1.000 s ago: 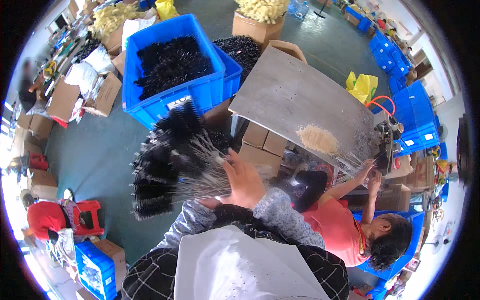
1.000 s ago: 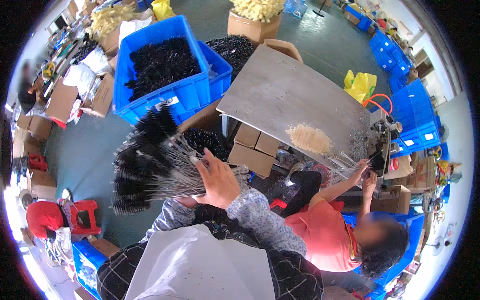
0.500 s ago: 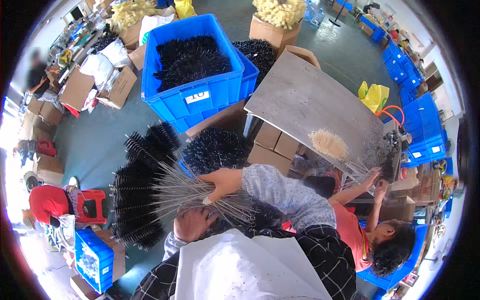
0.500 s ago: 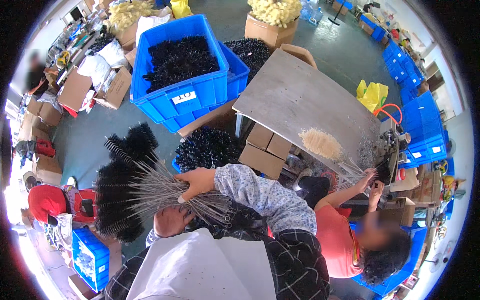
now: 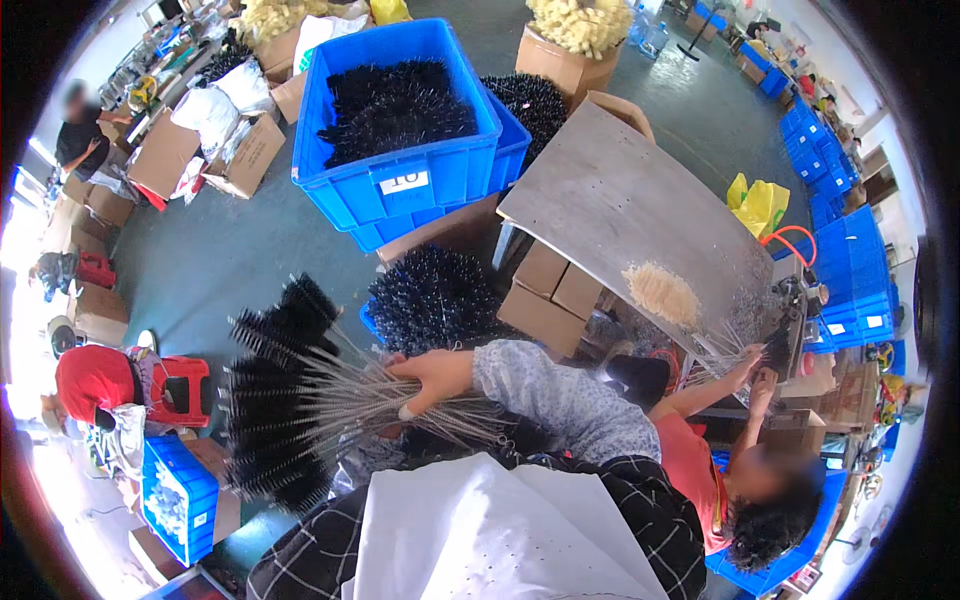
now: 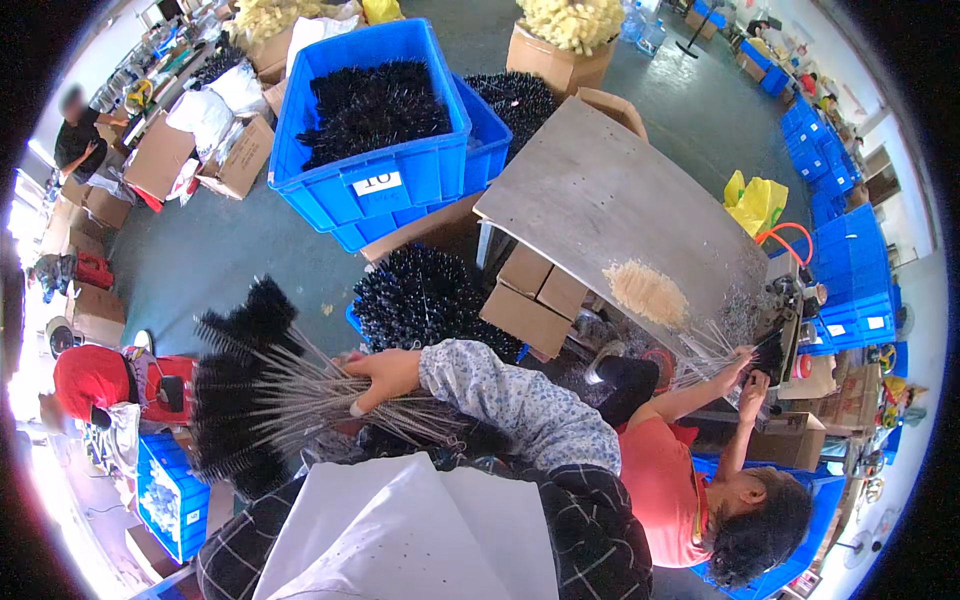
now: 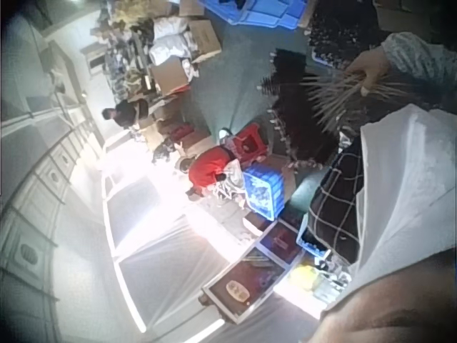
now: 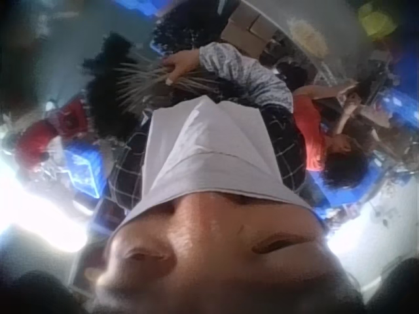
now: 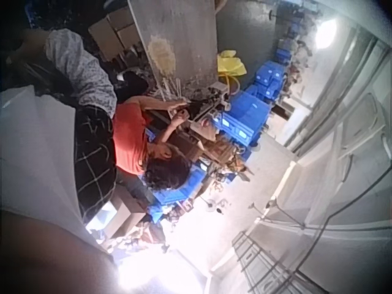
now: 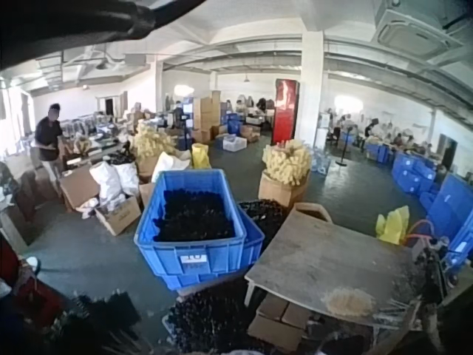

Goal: Assembling and trimming long black brushes using a specialized industrial machine.

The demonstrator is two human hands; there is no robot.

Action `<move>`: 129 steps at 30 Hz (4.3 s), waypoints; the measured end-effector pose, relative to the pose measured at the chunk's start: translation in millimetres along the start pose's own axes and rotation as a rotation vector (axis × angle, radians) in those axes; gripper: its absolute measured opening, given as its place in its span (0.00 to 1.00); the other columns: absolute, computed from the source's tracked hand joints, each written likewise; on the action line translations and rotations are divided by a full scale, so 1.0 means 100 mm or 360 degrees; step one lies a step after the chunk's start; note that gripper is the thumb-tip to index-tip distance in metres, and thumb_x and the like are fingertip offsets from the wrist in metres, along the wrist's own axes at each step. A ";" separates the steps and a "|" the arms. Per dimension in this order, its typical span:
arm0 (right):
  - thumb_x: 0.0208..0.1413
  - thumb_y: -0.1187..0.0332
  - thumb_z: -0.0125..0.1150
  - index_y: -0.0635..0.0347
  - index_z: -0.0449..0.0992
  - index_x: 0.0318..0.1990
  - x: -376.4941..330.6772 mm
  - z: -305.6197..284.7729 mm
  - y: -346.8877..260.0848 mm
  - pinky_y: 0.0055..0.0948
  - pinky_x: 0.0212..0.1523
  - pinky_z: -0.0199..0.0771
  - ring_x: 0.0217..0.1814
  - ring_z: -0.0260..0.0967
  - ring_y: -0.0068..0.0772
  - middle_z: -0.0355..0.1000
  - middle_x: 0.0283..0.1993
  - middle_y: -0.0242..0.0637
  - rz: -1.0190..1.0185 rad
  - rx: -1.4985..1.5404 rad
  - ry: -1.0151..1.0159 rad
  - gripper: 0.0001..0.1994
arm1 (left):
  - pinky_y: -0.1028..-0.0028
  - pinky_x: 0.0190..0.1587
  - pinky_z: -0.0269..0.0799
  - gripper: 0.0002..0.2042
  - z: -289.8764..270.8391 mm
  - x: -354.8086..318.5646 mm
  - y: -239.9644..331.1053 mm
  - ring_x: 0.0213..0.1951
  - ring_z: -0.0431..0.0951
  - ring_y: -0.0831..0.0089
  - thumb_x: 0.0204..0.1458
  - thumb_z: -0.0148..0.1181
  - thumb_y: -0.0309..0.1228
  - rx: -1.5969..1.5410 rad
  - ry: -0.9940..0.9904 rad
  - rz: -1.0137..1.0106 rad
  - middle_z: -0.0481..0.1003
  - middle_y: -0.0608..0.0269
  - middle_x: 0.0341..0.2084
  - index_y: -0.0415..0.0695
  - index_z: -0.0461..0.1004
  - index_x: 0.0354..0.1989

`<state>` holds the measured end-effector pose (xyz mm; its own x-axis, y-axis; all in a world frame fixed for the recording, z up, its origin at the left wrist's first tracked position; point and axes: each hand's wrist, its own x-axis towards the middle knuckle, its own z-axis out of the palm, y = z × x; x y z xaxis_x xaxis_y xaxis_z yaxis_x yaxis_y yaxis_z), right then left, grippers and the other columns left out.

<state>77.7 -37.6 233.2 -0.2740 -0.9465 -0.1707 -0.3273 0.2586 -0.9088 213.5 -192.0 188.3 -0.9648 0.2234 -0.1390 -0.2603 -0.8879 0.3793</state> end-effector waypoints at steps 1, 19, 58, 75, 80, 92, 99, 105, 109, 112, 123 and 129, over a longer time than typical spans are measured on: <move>0.38 0.48 0.57 0.57 0.56 0.55 0.03 -0.01 -0.03 0.33 0.49 0.60 0.47 0.63 0.45 0.64 0.46 0.48 0.0087 -0.0152 -0.0142 0.36 | 0.71 0.45 0.63 0.17 0.04 -0.02 -0.01 0.34 0.73 0.70 0.53 0.40 0.43 -0.0042 -0.0058 0.0008 0.71 0.57 0.39 0.43 0.69 0.37; 0.38 0.47 0.56 0.63 0.62 0.48 0.05 0.29 -0.46 0.41 0.52 0.49 0.53 0.50 0.47 0.59 0.47 0.50 -0.0348 -0.1230 0.0419 0.33 | 0.74 0.42 0.63 0.18 -0.11 1.16 0.01 0.28 0.73 0.75 0.54 0.38 0.44 -0.0506 -0.1945 0.0212 0.74 0.59 0.32 0.45 0.70 0.27; 0.57 0.58 0.38 0.66 0.61 0.51 -1.34 -0.22 -0.04 0.31 0.55 0.51 0.50 0.61 0.31 0.67 0.43 0.42 -0.0188 0.1249 0.0845 0.21 | 0.83 0.26 0.69 0.14 0.13 1.29 0.28 0.18 0.73 0.79 0.52 0.47 0.36 -0.0607 -0.2266 -0.0152 0.75 0.59 0.19 0.40 0.70 0.22; 0.56 0.65 0.44 0.65 0.64 0.45 -1.01 -0.35 0.18 0.24 0.48 0.61 0.44 0.65 0.24 0.68 0.38 0.35 0.0046 0.1140 0.0977 0.14 | 0.81 0.26 0.71 0.13 -0.10 1.22 0.28 0.16 0.73 0.78 0.50 0.50 0.37 -0.0770 -0.2245 -0.0008 0.75 0.54 0.20 0.38 0.64 0.28; 0.53 0.64 0.51 0.63 0.68 0.40 -0.49 -1.25 0.57 0.21 0.37 0.65 0.34 0.65 0.18 0.69 0.30 0.30 0.0254 0.0437 0.1486 0.12 | 0.81 0.26 0.71 0.13 -0.17 1.13 0.34 0.16 0.73 0.77 0.50 0.51 0.37 -0.0752 -0.2268 0.0096 0.75 0.54 0.21 0.37 0.64 0.29; 0.43 0.70 0.54 0.55 0.69 0.33 1.41 -2.77 1.50 0.39 0.34 0.67 0.34 0.68 0.42 0.71 0.29 0.39 0.0482 -0.0904 0.1864 0.07 | 0.83 0.24 0.69 0.14 -0.41 0.49 0.68 0.14 0.71 0.78 0.49 0.53 0.37 -0.0390 -0.1972 0.0544 0.74 0.54 0.19 0.37 0.63 0.33; 0.43 0.70 0.57 0.54 0.68 0.35 1.74 -2.98 1.82 0.36 0.39 0.68 0.37 0.69 0.42 0.71 0.31 0.41 0.0750 -0.0973 0.1617 0.10 | 0.82 0.23 0.69 0.16 -0.56 0.25 0.72 0.14 0.71 0.77 0.50 0.51 0.38 -0.0343 -0.1938 0.0728 0.74 0.52 0.19 0.36 0.62 0.35; 0.43 0.76 0.49 0.57 0.60 0.30 1.73 -2.97 1.76 0.41 0.33 0.66 0.32 0.68 0.49 0.69 0.25 0.44 0.0559 -0.1076 0.1808 0.07 | 0.81 0.23 0.70 0.16 -0.59 0.26 0.78 0.14 0.71 0.76 0.51 0.50 0.39 -0.0310 -0.1929 0.0713 0.74 0.52 0.19 0.36 0.61 0.35; 0.43 0.78 0.48 0.57 0.59 0.29 1.41 -3.06 1.44 0.42 0.30 0.64 0.31 0.67 0.48 0.67 0.26 0.42 0.0233 -0.1006 0.2092 0.07 | 0.81 0.23 0.70 0.16 -0.56 0.33 0.81 0.14 0.71 0.76 0.51 0.49 0.39 -0.0303 -0.1936 0.0664 0.74 0.52 0.19 0.36 0.61 0.36; 0.44 0.75 0.54 0.58 0.59 0.30 0.99 -3.14 1.05 0.34 0.30 0.66 0.29 0.67 0.43 0.67 0.25 0.41 0.0095 -0.0924 0.2119 0.09 | 0.81 0.23 0.70 0.16 -0.51 0.40 0.80 0.14 0.71 0.76 0.51 0.49 0.39 -0.0335 -0.1927 0.0604 0.74 0.52 0.19 0.36 0.61 0.36; 0.49 0.75 0.54 0.56 0.57 0.30 -0.55 -2.09 -0.38 0.21 0.41 0.64 0.37 0.64 0.21 0.65 0.31 0.31 -0.0424 0.0425 0.1608 0.10 | 0.76 0.20 0.71 0.17 -0.20 0.93 0.80 0.19 0.74 0.64 0.55 0.42 0.37 -0.0453 -0.2062 -0.0103 0.74 0.48 0.21 0.33 0.67 0.23; 0.49 0.78 0.53 0.57 0.55 0.33 -0.91 -1.37 -0.64 0.24 0.40 0.67 0.38 0.65 0.26 0.64 0.33 0.37 -0.0549 0.0417 0.1554 0.12 | 0.78 0.09 0.64 0.20 0.10 0.91 0.75 0.08 0.68 0.74 0.55 0.40 0.38 -0.0186 -0.1522 -0.0577 0.70 0.50 0.13 0.28 0.55 0.41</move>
<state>-0.9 58.3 358.7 -0.8475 -0.3660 0.3843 -0.3524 -0.1532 -0.9232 105.7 -234.0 212.7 -0.4696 0.6670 0.5785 -0.5860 -0.7255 0.3608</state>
